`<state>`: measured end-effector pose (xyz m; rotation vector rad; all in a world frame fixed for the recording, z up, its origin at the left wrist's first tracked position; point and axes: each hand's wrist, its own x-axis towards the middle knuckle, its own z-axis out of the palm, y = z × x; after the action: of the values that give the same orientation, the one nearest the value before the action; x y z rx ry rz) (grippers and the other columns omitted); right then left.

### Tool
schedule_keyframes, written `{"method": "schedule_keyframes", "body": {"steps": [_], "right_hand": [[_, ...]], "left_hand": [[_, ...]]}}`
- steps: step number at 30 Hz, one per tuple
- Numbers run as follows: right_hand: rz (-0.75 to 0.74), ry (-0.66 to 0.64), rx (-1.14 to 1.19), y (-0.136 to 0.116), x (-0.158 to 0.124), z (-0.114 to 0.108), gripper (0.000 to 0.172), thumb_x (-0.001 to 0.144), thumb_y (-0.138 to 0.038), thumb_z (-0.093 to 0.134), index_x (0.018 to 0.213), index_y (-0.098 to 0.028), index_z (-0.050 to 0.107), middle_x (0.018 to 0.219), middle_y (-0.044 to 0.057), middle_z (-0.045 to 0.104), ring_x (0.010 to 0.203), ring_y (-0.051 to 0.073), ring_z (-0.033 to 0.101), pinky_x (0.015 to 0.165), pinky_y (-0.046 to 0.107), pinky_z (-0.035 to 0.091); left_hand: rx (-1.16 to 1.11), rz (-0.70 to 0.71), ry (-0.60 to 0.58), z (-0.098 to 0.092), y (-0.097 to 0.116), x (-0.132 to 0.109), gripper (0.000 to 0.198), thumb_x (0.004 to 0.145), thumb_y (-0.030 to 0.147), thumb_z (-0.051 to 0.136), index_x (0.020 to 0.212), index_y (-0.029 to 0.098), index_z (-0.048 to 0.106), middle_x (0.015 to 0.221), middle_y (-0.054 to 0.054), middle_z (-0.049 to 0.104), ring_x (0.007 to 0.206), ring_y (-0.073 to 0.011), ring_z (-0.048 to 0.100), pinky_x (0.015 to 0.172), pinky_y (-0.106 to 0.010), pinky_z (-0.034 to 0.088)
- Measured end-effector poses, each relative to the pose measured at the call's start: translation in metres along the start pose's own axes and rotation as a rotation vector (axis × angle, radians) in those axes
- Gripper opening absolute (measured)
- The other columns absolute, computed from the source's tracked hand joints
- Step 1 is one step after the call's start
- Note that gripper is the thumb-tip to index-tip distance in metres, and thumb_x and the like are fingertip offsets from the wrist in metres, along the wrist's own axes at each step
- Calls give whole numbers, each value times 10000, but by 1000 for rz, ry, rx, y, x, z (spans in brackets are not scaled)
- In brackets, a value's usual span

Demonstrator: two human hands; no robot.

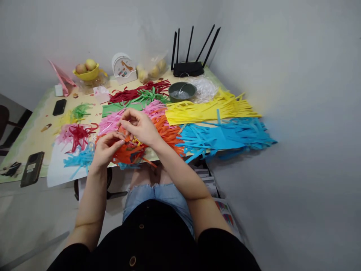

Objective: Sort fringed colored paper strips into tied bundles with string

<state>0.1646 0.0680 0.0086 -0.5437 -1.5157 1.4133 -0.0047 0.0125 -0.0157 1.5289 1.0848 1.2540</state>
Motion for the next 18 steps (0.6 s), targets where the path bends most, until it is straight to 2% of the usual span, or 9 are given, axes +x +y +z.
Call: {"method": "schedule_keyframes", "body": {"steps": [3, 5, 8, 11, 14, 16, 18], "right_hand": [[74, -27, 132, 6, 2, 5, 442, 861, -633, 611, 930, -255, 391, 753, -41, 660, 504, 84, 600, 407, 164, 429], [76, 8, 159, 8, 3, 5, 458, 863, -656, 601, 974, -271, 379, 691, -78, 621, 471, 84, 594, 404, 166, 434], [14, 96, 107, 12, 4, 5, 385, 907, -592, 592, 1028, -276, 408, 697, -85, 598, 487, 74, 585, 457, 178, 471], [-42, 174, -17, 15, 1, 6, 296, 938, -478, 595, 1088, -259, 464, 782, -42, 649, 624, 82, 625, 583, 193, 521], [-5, 113, -105, 18, -8, 12, 218, 935, -392, 588, 1063, -229, 525, 846, -5, 706, 678, 96, 645, 635, 211, 538], [28, 42, -157, 20, -14, 18, 149, 924, -345, 580, 978, -207, 562, 817, -2, 713, 631, 97, 637, 622, 218, 530], [30, 25, -220, 22, -19, 23, 116, 916, -308, 576, 927, -193, 586, 763, -7, 701, 608, 101, 634, 636, 227, 525]], "left_hand": [[10, -2, 2, -1, -1, -1, 276, 749, 450, 819, 799, 192, 732, 809, -48, 717, 742, -171, 663, 732, -288, 550], [-51, -17, 46, 0, 0, -2, 272, 729, 432, 836, 781, 190, 723, 789, -37, 708, 739, -158, 657, 746, -276, 542], [-233, -129, 110, 0, -1, -1, 319, 669, 429, 871, 766, 185, 691, 709, -13, 677, 666, -141, 644, 710, -274, 547], [-375, -203, 233, -3, -4, 3, 401, 577, 441, 911, 764, 189, 660, 672, 4, 662, 607, -131, 630, 645, -269, 553], [-429, -172, 391, -8, -9, 7, 425, 553, 432, 916, 778, 198, 641, 699, 15, 665, 594, -106, 613, 603, -235, 540], [-455, -147, 420, -10, -11, 8, 409, 569, 408, 910, 791, 200, 636, 707, 24, 663, 601, -95, 611, 605, -219, 539], [-480, -140, 418, -10, -11, 7, 402, 565, 380, 917, 794, 198, 641, 703, 30, 660, 604, -87, 611, 613, -209, 542]]}}
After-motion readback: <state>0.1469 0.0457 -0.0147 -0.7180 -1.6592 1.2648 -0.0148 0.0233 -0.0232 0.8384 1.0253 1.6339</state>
